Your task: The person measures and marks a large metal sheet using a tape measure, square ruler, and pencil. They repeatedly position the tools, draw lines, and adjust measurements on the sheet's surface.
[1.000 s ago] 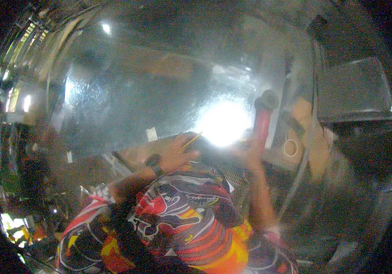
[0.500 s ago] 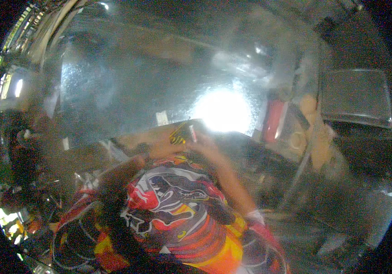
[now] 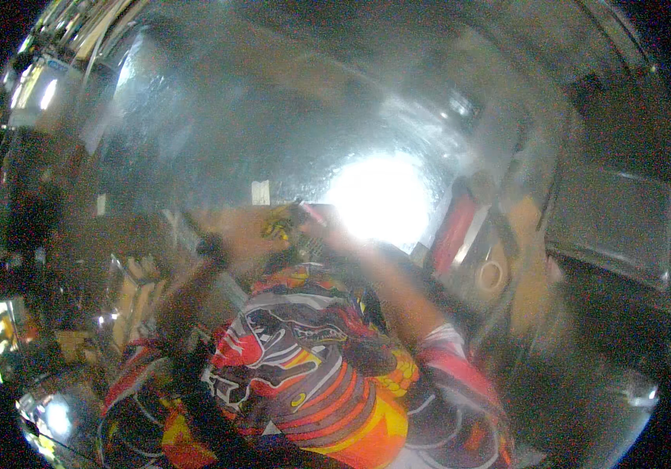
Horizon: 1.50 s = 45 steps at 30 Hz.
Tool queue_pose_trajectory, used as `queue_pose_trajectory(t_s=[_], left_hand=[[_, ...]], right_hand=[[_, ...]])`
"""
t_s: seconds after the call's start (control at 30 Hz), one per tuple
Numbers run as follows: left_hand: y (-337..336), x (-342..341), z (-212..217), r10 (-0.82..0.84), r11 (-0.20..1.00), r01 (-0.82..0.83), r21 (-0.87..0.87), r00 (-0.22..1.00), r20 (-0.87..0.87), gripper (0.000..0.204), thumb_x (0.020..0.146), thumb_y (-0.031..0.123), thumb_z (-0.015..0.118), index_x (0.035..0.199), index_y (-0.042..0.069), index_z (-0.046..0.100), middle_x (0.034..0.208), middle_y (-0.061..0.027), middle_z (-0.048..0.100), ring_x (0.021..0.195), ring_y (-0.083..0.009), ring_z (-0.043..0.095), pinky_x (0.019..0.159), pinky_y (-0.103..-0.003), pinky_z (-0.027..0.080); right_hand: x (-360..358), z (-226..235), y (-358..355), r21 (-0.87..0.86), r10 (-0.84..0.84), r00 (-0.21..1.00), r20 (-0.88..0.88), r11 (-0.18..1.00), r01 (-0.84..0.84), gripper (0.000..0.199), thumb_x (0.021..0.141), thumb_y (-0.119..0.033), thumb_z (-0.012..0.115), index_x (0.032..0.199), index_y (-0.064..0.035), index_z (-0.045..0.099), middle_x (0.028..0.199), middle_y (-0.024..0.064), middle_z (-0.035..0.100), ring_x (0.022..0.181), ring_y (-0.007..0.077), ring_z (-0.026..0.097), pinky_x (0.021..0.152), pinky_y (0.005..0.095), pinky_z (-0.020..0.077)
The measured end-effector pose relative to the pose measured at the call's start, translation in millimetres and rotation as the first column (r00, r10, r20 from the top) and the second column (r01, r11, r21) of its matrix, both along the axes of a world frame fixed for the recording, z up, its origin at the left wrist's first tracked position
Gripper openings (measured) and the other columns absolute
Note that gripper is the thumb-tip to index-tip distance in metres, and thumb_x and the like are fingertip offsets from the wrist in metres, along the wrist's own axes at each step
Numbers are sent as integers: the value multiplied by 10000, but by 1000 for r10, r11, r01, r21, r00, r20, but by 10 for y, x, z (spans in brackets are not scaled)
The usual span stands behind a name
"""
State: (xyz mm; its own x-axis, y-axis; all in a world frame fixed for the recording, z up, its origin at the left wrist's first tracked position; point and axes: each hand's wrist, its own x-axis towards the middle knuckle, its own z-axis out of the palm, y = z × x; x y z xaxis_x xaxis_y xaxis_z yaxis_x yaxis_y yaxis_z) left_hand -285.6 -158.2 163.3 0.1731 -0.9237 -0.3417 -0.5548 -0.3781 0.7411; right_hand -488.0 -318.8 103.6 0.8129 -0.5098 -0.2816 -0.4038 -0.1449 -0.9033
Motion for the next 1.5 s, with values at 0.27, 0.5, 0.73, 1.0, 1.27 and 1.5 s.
queue_pose_trajectory(t_s=[0.27,0.5,0.73,1.0,1.27,1.5], left_hand=[[165,-306,-555,131,987,-131,-91,991,0,608,756,519,813,1132,60,678,952,-168,719,881,-337,694,788,-449,537],[321,668,-302,169,889,-346,298,855,489,738,735,584,777,1251,67,669,1177,-202,678,1124,-396,670,933,-495,543],[292,992,-818,129,908,-335,252,795,593,728,766,476,733,1356,76,581,1298,-206,572,1183,-444,619,961,-539,535],[273,749,-922,264,914,-398,75,727,633,546,839,470,683,1219,83,624,1209,-203,602,1106,-445,634,880,-571,542],[157,362,-669,276,960,-238,-146,891,361,480,850,405,728,1133,23,659,1068,-228,625,1014,-426,625,876,-517,503],[-180,-231,50,208,976,-195,-99,967,146,486,812,377,759,1127,13,689,1059,-217,640,1033,-404,626,903,-475,502]], right_hand=[[-202,30,-107,74,-37,999,-25,997,38,350,911,-280,799,1098,6,720,906,34,717,852,103,603,796,310,522],[-755,-296,-1369,-281,-365,924,-110,904,323,294,897,-263,711,934,28,729,739,134,714,659,197,667,624,381,522],[-758,-595,-1383,-601,-453,870,-194,756,260,273,905,-275,663,945,-6,686,838,241,696,810,451,684,743,508,520],[-733,-501,-1146,-660,-428,903,-33,688,302,270,932,-249,644,1130,-68,681,993,214,714,918,422,692,796,497,541],[125,62,-380,-4,-65,998,6,998,65,449,943,-230,748,1355,-83,644,1101,135,731,966,190,655,877,346,531],[269,-281,-127,104,123,992,2,987,-123,350,938,-278,769,1149,-1,733,933,39,725,908,113,609,866,327,512]])
